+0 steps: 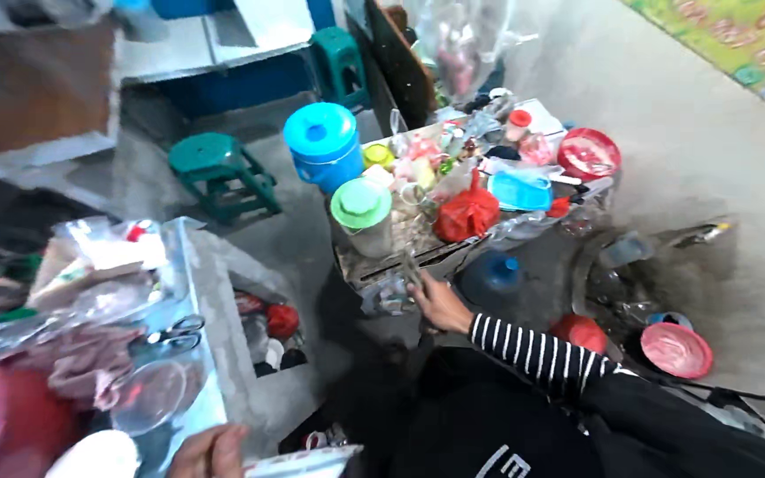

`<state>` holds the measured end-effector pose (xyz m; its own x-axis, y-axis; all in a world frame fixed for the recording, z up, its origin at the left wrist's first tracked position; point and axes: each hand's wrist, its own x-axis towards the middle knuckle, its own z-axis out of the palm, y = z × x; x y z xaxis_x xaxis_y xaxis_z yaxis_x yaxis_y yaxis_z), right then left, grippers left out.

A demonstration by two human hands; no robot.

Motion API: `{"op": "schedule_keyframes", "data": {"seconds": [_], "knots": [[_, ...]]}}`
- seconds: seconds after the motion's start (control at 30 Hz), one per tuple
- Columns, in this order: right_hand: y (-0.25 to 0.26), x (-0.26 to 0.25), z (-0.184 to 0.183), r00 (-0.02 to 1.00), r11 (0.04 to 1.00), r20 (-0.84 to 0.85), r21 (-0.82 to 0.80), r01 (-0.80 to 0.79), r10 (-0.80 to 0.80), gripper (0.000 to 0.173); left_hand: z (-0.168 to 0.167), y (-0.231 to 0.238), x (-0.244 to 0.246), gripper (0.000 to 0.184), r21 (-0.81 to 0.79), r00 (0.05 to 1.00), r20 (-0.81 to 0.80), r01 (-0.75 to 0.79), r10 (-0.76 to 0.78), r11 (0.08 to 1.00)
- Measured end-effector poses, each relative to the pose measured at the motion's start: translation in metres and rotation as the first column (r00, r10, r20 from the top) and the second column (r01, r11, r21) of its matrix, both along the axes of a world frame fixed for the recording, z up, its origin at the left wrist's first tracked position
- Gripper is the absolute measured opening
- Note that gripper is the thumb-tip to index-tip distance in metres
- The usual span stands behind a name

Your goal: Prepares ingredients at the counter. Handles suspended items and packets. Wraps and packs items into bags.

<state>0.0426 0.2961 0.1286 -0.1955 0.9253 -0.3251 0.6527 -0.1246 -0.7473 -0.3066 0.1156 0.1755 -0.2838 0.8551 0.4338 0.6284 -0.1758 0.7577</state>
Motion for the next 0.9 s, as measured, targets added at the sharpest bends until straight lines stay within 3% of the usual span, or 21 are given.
{"op": "schedule_keyframes", "data": {"seconds": [0.13,0.27,0.37,0.43,0.5,0.6,0.7,0.9], "knots": [[0.027,0.096,-0.009,0.921,0.919,-0.073,0.076,0.387,-0.382,0.058,-0.003,0.100,0.091,0.040,-0.050,0.979,-0.178,0.095,-0.103,0.994],[0.058,0.172,-0.026,0.838,0.835,-0.171,0.108,0.539,-0.519,0.054,-0.025,0.187,0.193,0.031,-0.035,0.931,-0.196,0.307,-0.308,0.951],[0.103,0.216,-0.027,0.895,0.890,-0.071,0.103,0.445,-0.439,0.048,-0.054,0.246,0.276,0.030,-0.145,0.883,-0.241,0.377,-0.402,0.915],[0.144,0.239,-0.032,0.939,0.945,0.122,0.096,0.312,-0.322,0.045,-0.071,0.285,0.335,0.034,-0.379,0.836,-0.234,0.392,-0.496,0.839],[0.185,0.255,-0.041,0.935,0.981,0.297,0.073,0.181,-0.195,0.047,-0.093,0.329,0.393,0.042,-0.594,0.797,-0.216,0.351,-0.564,0.724],[0.234,0.271,-0.054,0.915,0.999,0.401,0.039,0.022,-0.036,0.049,-0.120,0.387,0.459,0.052,-0.765,0.794,-0.253,0.185,-0.553,0.617],[0.259,0.275,-0.061,0.899,0.993,0.425,0.005,-0.116,0.103,0.054,-0.137,0.419,0.490,0.054,-0.821,0.805,-0.323,0.023,-0.497,0.571],[0.285,0.281,-0.069,0.889,0.976,0.402,-0.072,-0.208,0.219,0.061,-0.141,0.437,0.486,0.045,-0.844,0.829,-0.348,-0.073,-0.439,0.531]]}}
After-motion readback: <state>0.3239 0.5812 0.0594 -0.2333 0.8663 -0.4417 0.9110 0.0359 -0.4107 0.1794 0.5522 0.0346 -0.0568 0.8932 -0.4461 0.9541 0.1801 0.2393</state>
